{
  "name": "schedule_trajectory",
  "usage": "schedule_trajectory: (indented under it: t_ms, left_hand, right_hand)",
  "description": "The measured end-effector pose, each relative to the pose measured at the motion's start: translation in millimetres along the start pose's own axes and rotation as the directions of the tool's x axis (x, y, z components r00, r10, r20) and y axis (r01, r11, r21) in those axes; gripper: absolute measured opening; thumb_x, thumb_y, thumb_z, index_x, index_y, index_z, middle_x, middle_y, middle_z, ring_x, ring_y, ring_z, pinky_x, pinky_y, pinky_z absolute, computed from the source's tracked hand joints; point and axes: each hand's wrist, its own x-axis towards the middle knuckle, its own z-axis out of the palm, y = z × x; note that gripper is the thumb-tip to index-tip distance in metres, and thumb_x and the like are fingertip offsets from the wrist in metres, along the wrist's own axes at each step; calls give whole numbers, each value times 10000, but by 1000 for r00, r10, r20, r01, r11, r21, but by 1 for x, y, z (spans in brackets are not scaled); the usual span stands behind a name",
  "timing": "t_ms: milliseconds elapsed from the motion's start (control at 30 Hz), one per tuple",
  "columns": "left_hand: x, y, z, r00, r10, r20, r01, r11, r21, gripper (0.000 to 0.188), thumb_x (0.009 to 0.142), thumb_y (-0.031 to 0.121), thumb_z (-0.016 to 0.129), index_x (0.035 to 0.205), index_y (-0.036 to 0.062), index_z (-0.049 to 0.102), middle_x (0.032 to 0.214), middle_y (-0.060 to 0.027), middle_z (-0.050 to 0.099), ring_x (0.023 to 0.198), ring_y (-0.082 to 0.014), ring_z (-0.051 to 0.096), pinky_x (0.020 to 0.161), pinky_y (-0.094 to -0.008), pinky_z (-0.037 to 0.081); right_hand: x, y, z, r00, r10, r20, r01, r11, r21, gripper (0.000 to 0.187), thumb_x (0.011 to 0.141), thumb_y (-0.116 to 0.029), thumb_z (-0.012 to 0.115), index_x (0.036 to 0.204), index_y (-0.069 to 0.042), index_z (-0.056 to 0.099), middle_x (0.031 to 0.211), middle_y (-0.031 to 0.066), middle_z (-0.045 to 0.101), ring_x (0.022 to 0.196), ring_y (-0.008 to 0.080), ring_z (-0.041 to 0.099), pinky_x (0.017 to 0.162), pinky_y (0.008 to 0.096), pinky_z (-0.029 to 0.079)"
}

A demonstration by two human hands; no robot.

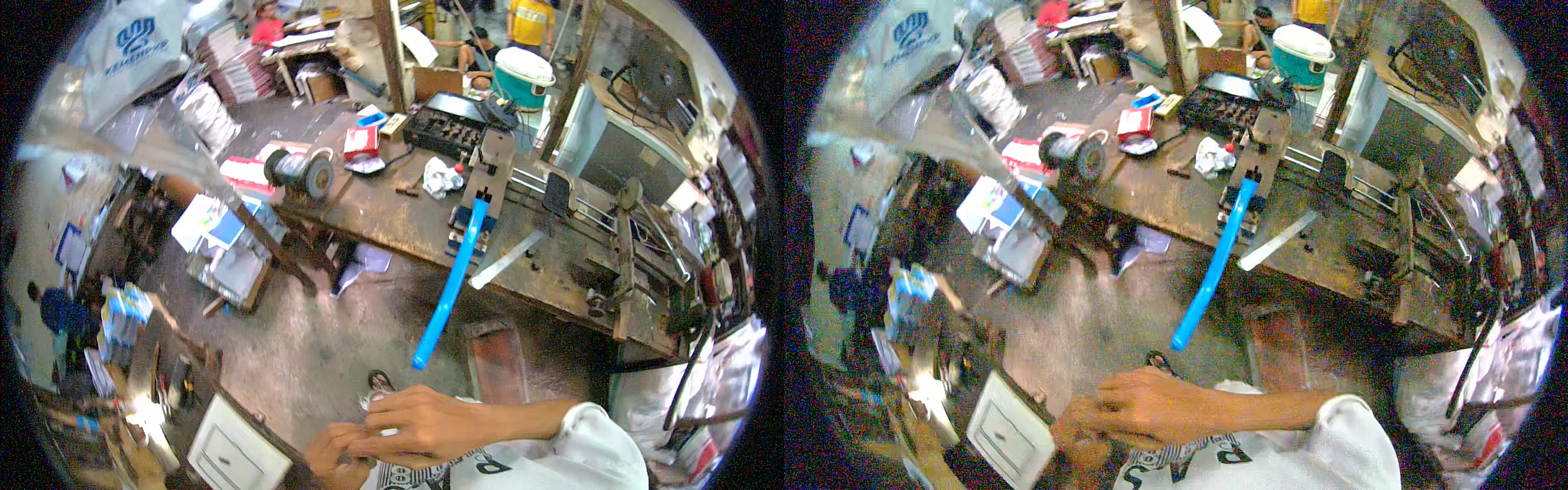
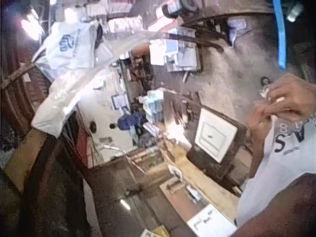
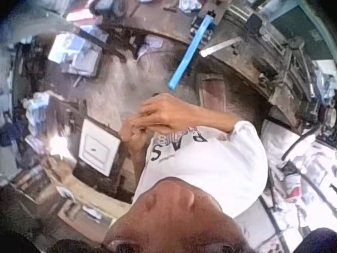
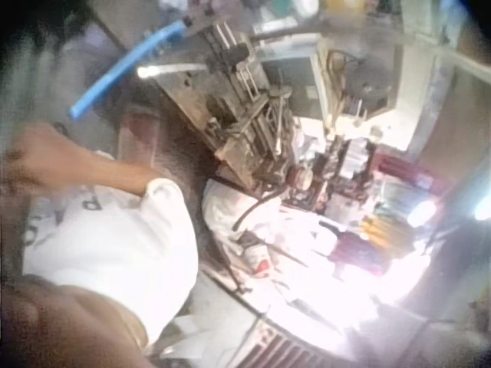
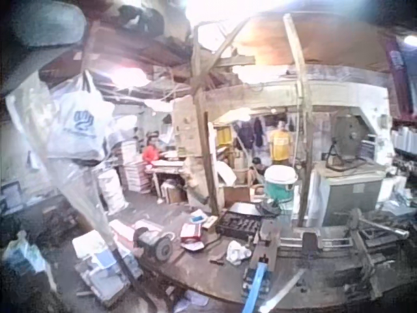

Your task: The person fits metal strips into slots on a white template by hand and using a grinding machine to adjust the length of the strips.

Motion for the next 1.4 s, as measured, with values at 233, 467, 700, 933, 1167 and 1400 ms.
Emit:
schedule_trajectory:
  t_ms: [233,467,700,933,1167,1400]
  left_hand:
    - [111,-110,-24,982,60,177,-44,995,-91,244,754,166,791,931,59,662,875,-98,679,864,-249,647,743,-330,505]
    - [234,-182,-68,978,206,22,-208,968,141,267,801,193,782,984,47,653,900,-99,688,832,-274,650,797,-366,502]
    - [339,-211,-26,996,83,13,-81,991,-111,274,819,52,751,1045,17,601,1006,-85,633,887,-197,617,773,-294,509]
    - [451,-153,70,973,197,123,-192,980,-48,229,876,37,714,1053,-49,597,927,-142,657,780,-185,640,685,-282,537]
    - [530,-111,162,962,197,188,-193,980,-42,157,909,64,681,975,-51,598,900,-139,632,777,-197,622,659,-304,525]
    - [579,-74,232,946,181,269,-221,967,127,242,902,158,710,815,-33,590,672,-100,565,590,-200,510,560,-323,427]
  right_hand:
    - [63,90,-3,977,198,-82,-213,940,-266,413,814,-137,687,1212,-42,632,822,94,583,749,284,575,640,403,488]
    - [139,172,-12,882,290,-371,-396,883,-251,501,897,-281,659,1319,-51,518,1093,184,607,988,350,606,846,433,501]
    - [96,218,-83,670,374,-641,-659,696,-284,377,837,-160,697,1184,-48,600,1033,161,639,966,331,625,841,428,509]
    - [-33,279,-201,161,110,-981,-893,439,-97,149,796,-138,754,887,-38,692,893,124,690,851,287,657,781,372,515]
    - [-245,271,-378,-339,-186,-922,-917,286,279,284,857,-319,727,943,-49,751,839,34,728,742,97,621,615,275,430]
    - [-379,313,-495,-375,201,-905,-900,156,408,381,821,-401,745,1034,-86,758,1004,132,738,938,191,679,857,340,495]
